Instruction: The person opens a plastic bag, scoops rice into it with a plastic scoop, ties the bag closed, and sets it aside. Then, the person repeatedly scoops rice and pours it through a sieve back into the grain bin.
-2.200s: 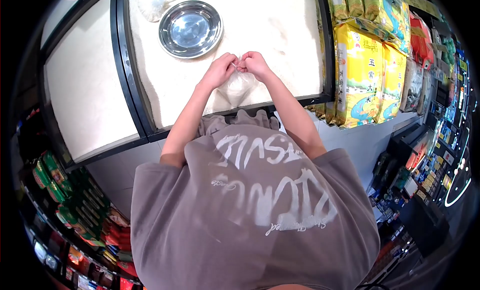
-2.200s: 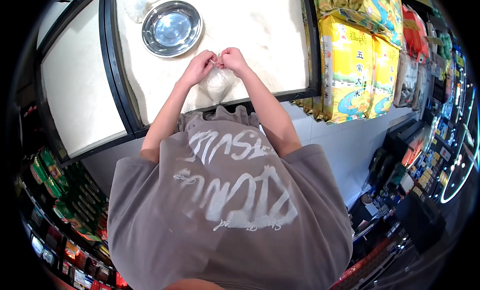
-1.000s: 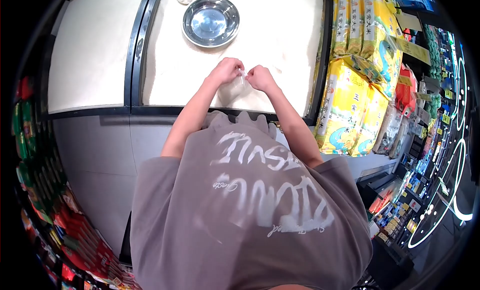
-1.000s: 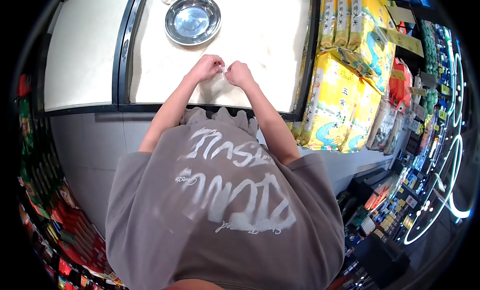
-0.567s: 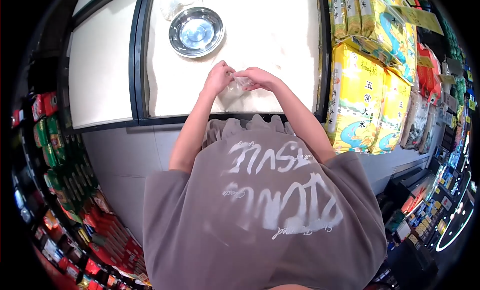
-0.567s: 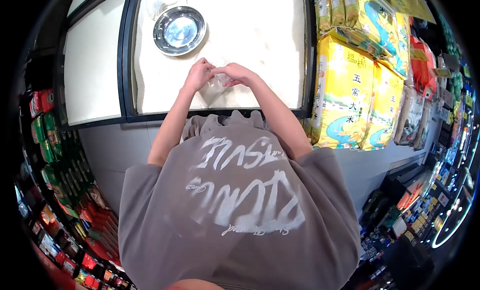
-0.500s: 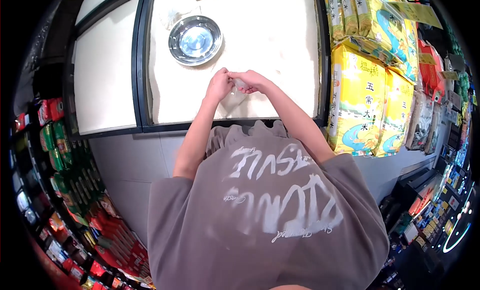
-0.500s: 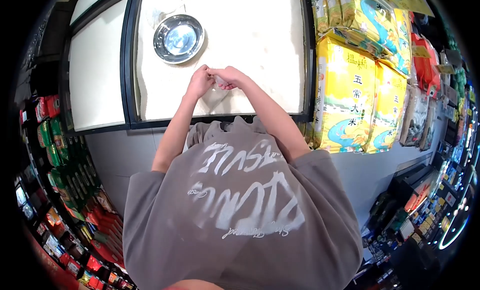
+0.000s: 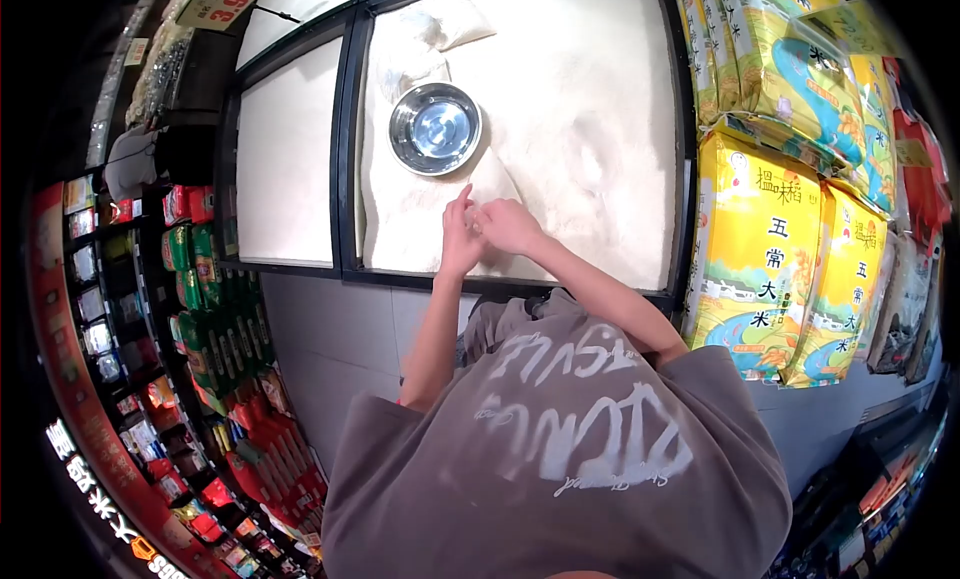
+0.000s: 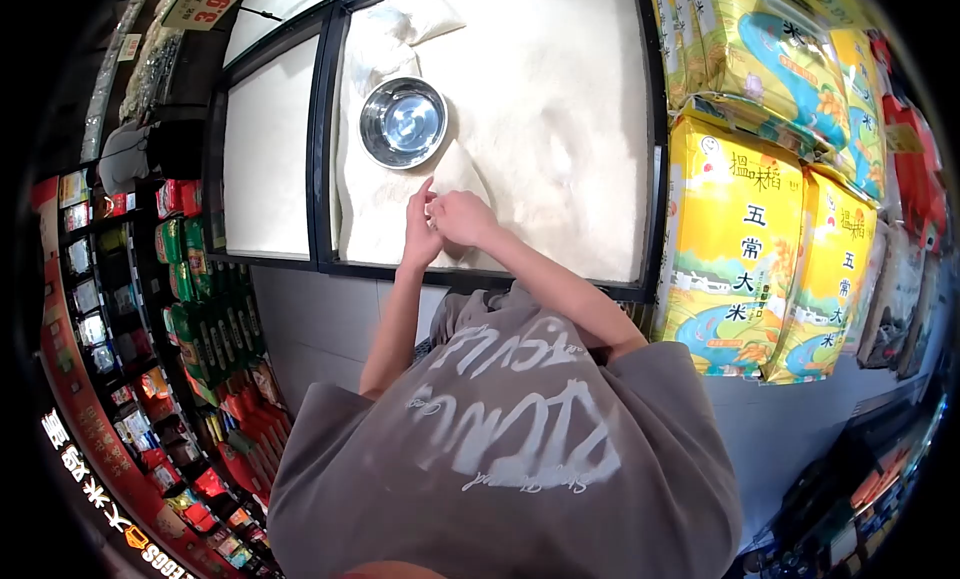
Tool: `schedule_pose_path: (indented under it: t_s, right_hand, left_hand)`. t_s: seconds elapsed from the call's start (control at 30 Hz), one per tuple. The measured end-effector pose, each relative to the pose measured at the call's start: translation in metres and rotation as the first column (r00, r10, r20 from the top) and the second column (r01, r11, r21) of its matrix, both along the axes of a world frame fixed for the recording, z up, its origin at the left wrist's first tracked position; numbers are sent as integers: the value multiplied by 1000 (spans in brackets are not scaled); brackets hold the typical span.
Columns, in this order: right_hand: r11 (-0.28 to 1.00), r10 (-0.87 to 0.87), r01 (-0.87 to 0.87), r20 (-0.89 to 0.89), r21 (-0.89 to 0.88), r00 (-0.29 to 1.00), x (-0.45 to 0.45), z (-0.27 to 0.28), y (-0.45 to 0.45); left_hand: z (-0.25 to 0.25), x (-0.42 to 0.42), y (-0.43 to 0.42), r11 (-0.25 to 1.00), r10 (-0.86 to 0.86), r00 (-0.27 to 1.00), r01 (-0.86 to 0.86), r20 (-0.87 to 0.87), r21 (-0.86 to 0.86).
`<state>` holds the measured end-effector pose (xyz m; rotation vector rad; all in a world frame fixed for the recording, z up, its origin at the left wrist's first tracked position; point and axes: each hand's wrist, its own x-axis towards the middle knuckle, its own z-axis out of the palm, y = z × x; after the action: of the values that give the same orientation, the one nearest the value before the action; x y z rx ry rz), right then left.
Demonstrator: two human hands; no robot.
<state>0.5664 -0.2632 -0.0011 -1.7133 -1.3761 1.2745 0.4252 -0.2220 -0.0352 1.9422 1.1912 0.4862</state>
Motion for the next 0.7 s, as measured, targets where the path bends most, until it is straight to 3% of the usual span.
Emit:
schedule_pose_path:
  t_s: [0.03,0.1,0.13,0.17,0.2,0.23,0.3,0.33,0.4,0.47,0.5,0.53,0.57,0.63,0.7]
  right_hand:
    - [999,27,-26,-29,26,999,2,12,-2]
    - [995,87,-84,-53,47,995,-5,36,-7]
    - [987,151,-147,-78,64,985,-3,51,-7]
    - [986,162,-157,-78,63,984,6,65,-5]
    - [975,214,-203,-140,89,967,19,87,-2]
    - [961,270,-250,-195,120,943,30,105,3]
    - [962,257,-241,-128,130,958,37,129,10]
    - [966,230,-219,-69,140,971,37,134,12]
    - [970,197,-177,-117,164,973,49,132,14]
    - [978,158,-125,-199,170,967,73,140,7]
    - [984,50,-5,-250,178,967,82,138,-4]
    - [978,-57,114,-298,177,953,93,135,-16]
    - [974,-139,189,-325,126,935,108,123,-29]
    - [942,-324,335,-332,-24,886,138,83,-70]
    - [864,-504,479,-224,-158,835,157,47,-125]
  left_hand:
    - [-7,-8,-12,998,39,999,-37,-32,58]
    - [-47,-16,-27,997,75,980,-72,186,-24]
    - [-33,-6,-31,996,85,979,-82,186,-25]
    - [-18,3,-33,930,218,815,-8,536,-366]
    - [-1,13,-33,772,436,525,198,731,-604]
    - [10,21,-29,777,440,515,193,736,-599]
    - [22,26,-19,958,246,861,-146,445,-246]
    - [15,26,-11,947,293,804,-168,517,-275]
    - [12,28,18,913,360,714,-139,600,-383]
    - [34,52,69,842,510,694,-279,509,-462]
    - [50,65,89,880,475,793,-427,381,-208]
    - [52,71,115,864,501,720,-383,481,-327]
    - [47,71,147,881,471,725,-361,503,-304]
    - [52,81,211,809,585,691,-458,425,-369]
    - [54,89,275,777,629,691,-547,356,-311]
